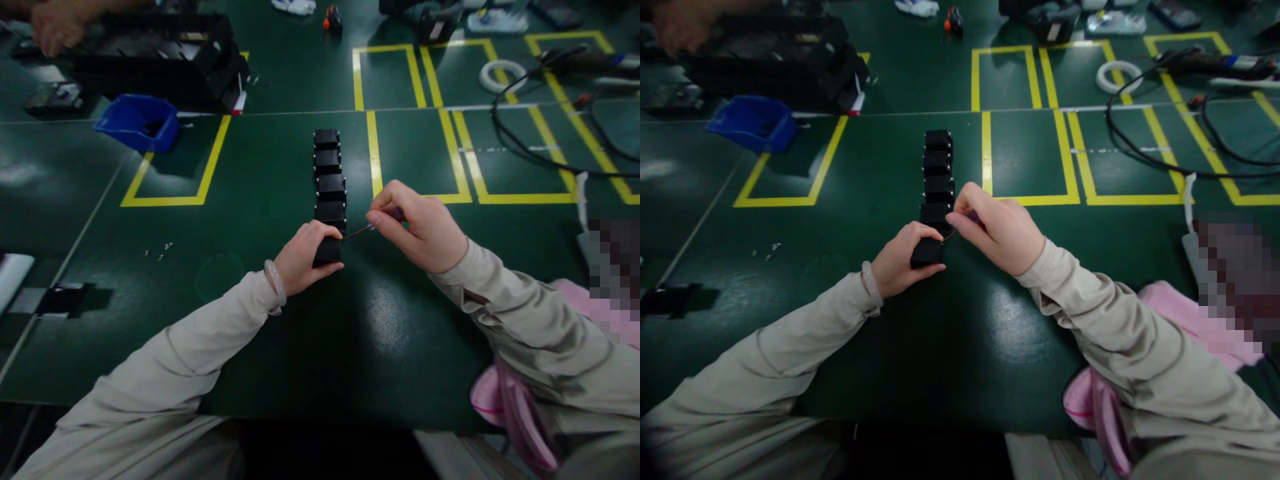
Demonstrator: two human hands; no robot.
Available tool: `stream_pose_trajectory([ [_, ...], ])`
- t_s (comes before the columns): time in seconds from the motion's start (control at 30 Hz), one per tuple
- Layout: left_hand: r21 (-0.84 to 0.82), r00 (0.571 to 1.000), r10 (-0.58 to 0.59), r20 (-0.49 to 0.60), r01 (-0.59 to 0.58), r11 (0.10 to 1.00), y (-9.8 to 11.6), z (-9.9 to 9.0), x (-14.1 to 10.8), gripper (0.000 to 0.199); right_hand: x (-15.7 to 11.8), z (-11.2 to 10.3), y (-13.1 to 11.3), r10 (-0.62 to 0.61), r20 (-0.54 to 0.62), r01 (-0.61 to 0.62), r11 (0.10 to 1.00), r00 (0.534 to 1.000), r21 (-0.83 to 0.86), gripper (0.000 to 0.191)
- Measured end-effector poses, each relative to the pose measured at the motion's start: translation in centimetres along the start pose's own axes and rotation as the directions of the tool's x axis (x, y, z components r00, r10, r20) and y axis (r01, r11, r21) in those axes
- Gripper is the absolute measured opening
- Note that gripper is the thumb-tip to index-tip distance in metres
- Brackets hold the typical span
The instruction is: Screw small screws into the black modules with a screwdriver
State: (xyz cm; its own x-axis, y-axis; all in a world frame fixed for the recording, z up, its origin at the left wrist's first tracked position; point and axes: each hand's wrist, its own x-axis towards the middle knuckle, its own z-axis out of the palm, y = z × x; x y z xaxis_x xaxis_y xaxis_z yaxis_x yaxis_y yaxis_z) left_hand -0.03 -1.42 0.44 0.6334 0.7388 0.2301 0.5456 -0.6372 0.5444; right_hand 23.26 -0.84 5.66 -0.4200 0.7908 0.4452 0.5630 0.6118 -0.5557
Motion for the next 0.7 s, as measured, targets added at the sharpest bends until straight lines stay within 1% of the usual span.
stream_pose_trajectory([
  [0.07,0.002,1.0,-0.007,0.002,0.007,1.0,0.0,-0.01,-0.01,0.037,-0.01,0.0,0.0,0.004,0.005,-0.004,1.0,1.0,0.003,0.009],
  [0.13,0.006,1.0,-0.017,0.007,0.017,1.0,-0.02,0.0,-0.01,0.037,-0.08,0.05,-0.06,0.022,0.005,-0.022,1.0,1.0,0.008,0.004],
  [0.27,0.002,1.0,-0.016,0.003,0.016,1.0,-0.05,0.03,-0.01,0.037,-0.18,0.15,-0.24,0.031,-0.011,-0.031,0.999,0.999,0.007,0.011],
  [0.37,-0.004,1.0,0.005,-0.007,-0.005,1.0,-0.05,0.02,-0.01,0.037,-0.09,0.1,-0.23,0.011,-0.007,-0.011,1.0,1.0,-0.006,0.005],
  [0.43,-0.006,1.0,0.015,-0.011,-0.015,1.0,-0.03,0.02,-0.01,0.038,-0.03,0.07,-0.18,-0.002,-0.01,0.001,1.0,1.0,-0.007,0.01],
  [0.47,-0.005,1.0,0.014,-0.01,-0.014,1.0,-0.02,0.01,-0.01,0.038,-0.02,0.08,-0.15,0.002,-0.013,-0.002,1.0,1.0,-0.002,0.011],
  [0.53,-0.004,1.0,0.002,-0.008,-0.002,1.0,-0.01,0.02,-0.02,0.037,-0.06,0.17,-0.09,0.026,-0.02,-0.026,1.0,0.999,0.014,0.006],
  [0.63,-0.002,1.0,-0.014,0.003,0.014,1.0,-0.04,0.04,-0.04,0.037,-0.16,0.35,0.01,0.047,-0.047,-0.046,0.999,0.998,0.02,0.012],
  [0.7,-0.003,1.0,-0.022,0.011,0.022,1.0,-0.08,0.06,-0.05,0.038,-0.17,0.37,0.07,0.038,-0.058,-0.038,0.999,0.998,0.013,0.011],
])
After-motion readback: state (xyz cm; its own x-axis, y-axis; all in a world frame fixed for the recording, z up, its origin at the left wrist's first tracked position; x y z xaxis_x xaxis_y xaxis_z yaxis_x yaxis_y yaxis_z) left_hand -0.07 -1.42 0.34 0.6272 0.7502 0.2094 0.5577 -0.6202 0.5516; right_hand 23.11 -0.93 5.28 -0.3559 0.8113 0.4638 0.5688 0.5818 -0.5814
